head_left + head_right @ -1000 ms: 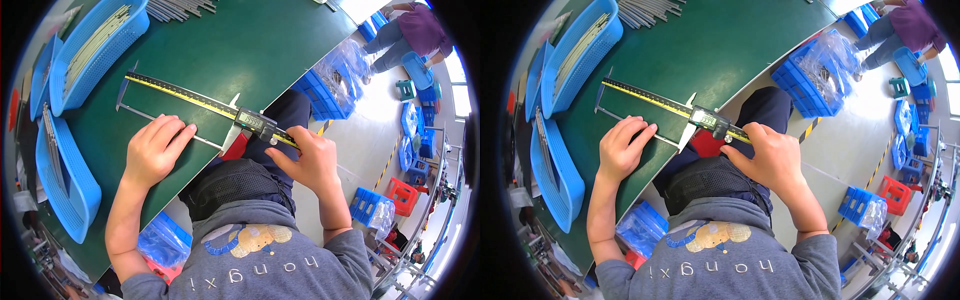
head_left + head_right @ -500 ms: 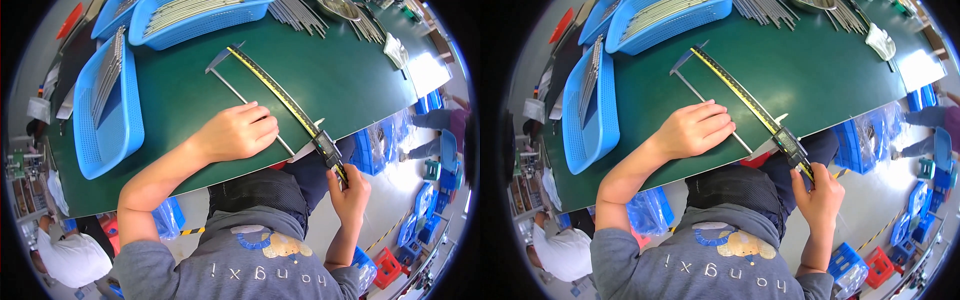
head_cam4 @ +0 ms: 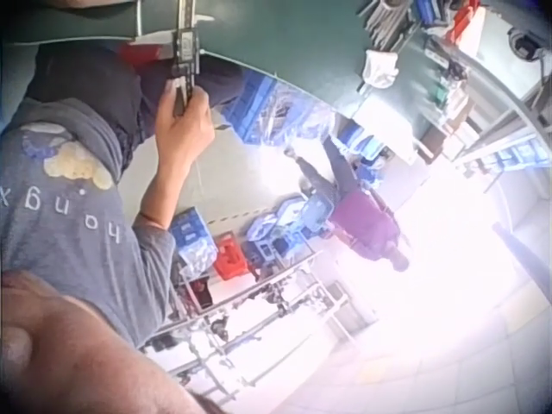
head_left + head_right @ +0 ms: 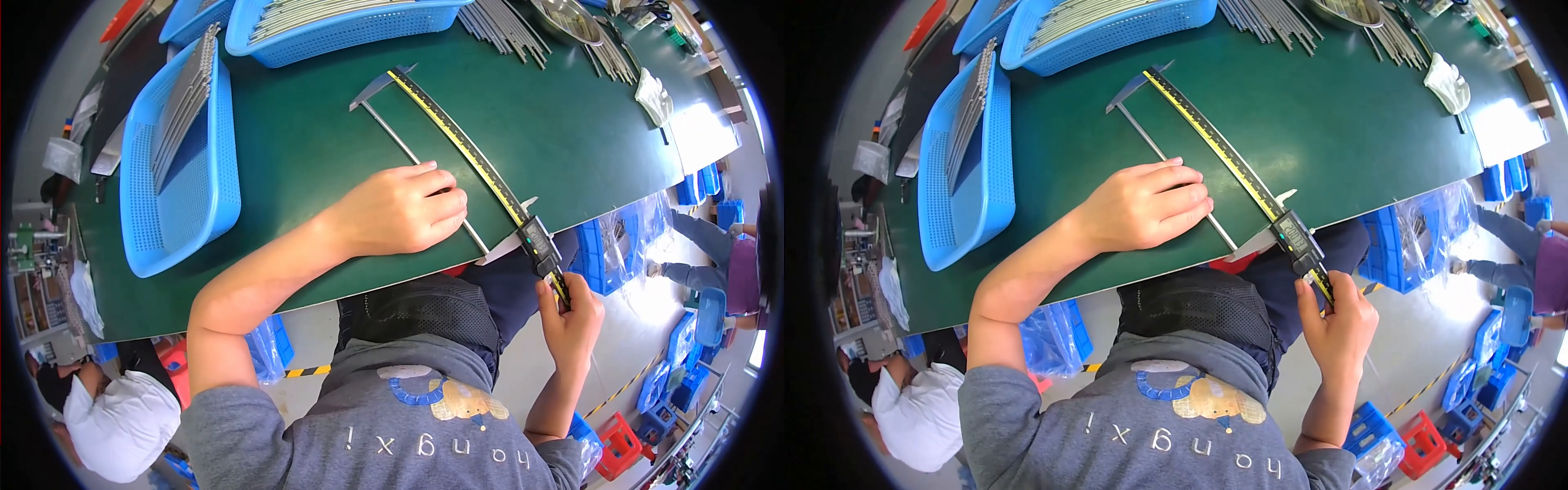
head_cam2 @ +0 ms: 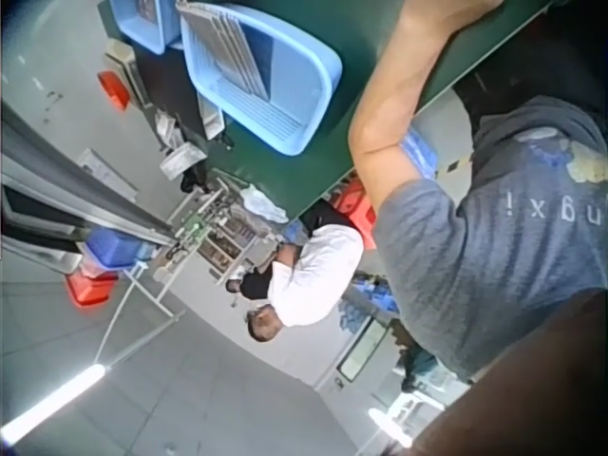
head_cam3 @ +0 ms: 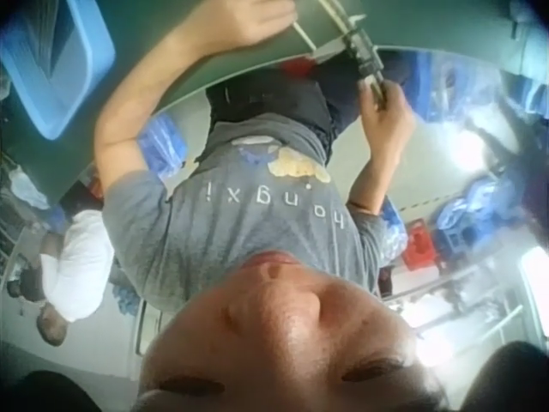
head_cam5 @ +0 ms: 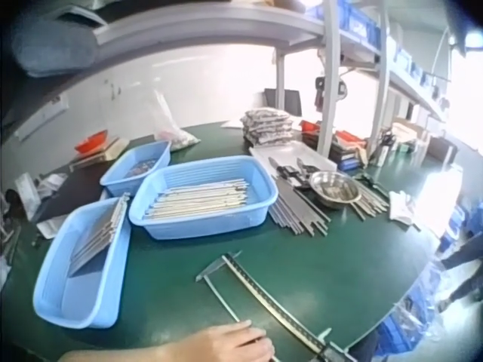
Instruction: Measure the length of thin metal rods using a digital caliper on a workbench.
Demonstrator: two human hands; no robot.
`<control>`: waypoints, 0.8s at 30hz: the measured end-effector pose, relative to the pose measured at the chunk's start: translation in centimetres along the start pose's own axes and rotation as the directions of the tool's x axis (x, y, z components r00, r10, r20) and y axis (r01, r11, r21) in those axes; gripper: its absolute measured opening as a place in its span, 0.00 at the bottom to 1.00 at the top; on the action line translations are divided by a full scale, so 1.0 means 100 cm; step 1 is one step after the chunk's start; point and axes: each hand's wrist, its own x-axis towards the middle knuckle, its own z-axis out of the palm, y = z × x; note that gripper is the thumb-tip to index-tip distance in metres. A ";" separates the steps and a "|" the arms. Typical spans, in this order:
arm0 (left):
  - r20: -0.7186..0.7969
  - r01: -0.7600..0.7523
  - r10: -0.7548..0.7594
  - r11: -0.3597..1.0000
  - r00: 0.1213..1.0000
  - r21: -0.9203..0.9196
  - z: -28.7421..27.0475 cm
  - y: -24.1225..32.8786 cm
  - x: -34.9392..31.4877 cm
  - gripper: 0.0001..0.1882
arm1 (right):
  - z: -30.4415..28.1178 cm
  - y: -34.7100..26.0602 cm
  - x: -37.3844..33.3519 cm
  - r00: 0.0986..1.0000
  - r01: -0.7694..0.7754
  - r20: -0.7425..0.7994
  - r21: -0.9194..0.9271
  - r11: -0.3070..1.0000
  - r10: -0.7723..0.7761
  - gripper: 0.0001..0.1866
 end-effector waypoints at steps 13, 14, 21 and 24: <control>0.002 0.009 -0.009 1.000 1.000 -0.011 0.002 0.001 -0.002 0.08 | -0.001 0.000 -0.001 1.000 -0.021 -0.006 0.035 0.999 0.021 0.15; -0.002 0.011 -0.011 1.000 1.000 -0.018 0.002 0.001 -0.002 0.09 | 0.000 0.000 -0.001 1.000 -0.016 -0.013 0.043 0.999 0.016 0.15; -0.015 -0.001 0.001 0.999 1.000 -0.037 0.003 -0.001 0.000 0.10 | -0.004 -0.002 -0.002 0.998 -0.056 0.016 0.030 0.998 0.056 0.14; -0.004 0.012 -0.012 1.000 1.000 -0.026 -0.002 -0.004 0.000 0.11 | -0.005 -0.003 -0.001 0.999 -0.048 0.023 -0.005 0.999 0.048 0.14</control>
